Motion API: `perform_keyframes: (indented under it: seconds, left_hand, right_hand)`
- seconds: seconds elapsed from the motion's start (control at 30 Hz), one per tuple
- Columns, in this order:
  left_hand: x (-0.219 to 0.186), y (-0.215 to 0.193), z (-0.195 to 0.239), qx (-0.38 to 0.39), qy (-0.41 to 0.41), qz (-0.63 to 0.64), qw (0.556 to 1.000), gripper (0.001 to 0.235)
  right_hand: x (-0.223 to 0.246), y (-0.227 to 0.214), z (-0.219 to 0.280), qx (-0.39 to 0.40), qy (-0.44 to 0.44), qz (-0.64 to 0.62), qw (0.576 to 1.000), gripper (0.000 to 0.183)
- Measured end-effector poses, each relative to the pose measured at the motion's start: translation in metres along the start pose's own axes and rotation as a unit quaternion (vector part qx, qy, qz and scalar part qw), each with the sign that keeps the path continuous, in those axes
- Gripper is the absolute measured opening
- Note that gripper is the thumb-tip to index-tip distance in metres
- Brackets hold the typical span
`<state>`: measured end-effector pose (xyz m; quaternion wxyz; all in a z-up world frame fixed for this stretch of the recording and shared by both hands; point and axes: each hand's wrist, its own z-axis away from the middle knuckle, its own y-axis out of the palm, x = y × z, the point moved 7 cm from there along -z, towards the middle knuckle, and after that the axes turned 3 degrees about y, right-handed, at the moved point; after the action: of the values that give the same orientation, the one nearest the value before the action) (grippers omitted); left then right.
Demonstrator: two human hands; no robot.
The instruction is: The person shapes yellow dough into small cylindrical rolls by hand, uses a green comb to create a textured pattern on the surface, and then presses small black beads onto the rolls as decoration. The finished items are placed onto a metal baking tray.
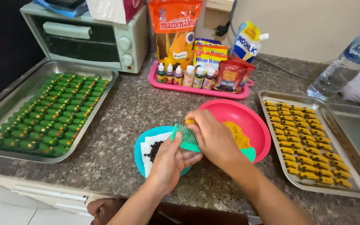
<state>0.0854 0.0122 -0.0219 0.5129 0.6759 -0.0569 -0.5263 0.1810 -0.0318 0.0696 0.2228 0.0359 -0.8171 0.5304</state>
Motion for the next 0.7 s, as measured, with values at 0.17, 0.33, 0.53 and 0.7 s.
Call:
perform_keyframes:
  seconds: [0.17,0.33,0.53,0.7]
  left_hand:
    - [0.002,0.000,0.003,-0.016,0.017,0.003,1.000,0.033]
    - [-0.005,-0.003,0.004,-0.063,0.018,0.026,0.998,0.037]
    - [-0.017,0.006,0.008,-0.036,0.026,0.002,0.999,0.051]
    - [-0.021,0.003,0.009,-0.039,0.040,0.019,0.998,0.045]
  right_hand:
    - [0.010,-0.016,0.006,-0.083,-0.077,-0.001,0.994,0.020]
    - [0.026,-0.026,0.015,-0.140,-0.194,0.022,0.971,0.021]
    - [0.032,-0.007,0.024,-0.127,-0.236,0.059,0.962,0.030]
    - [0.031,-0.005,0.022,-0.094,-0.235,0.045,0.966,0.024]
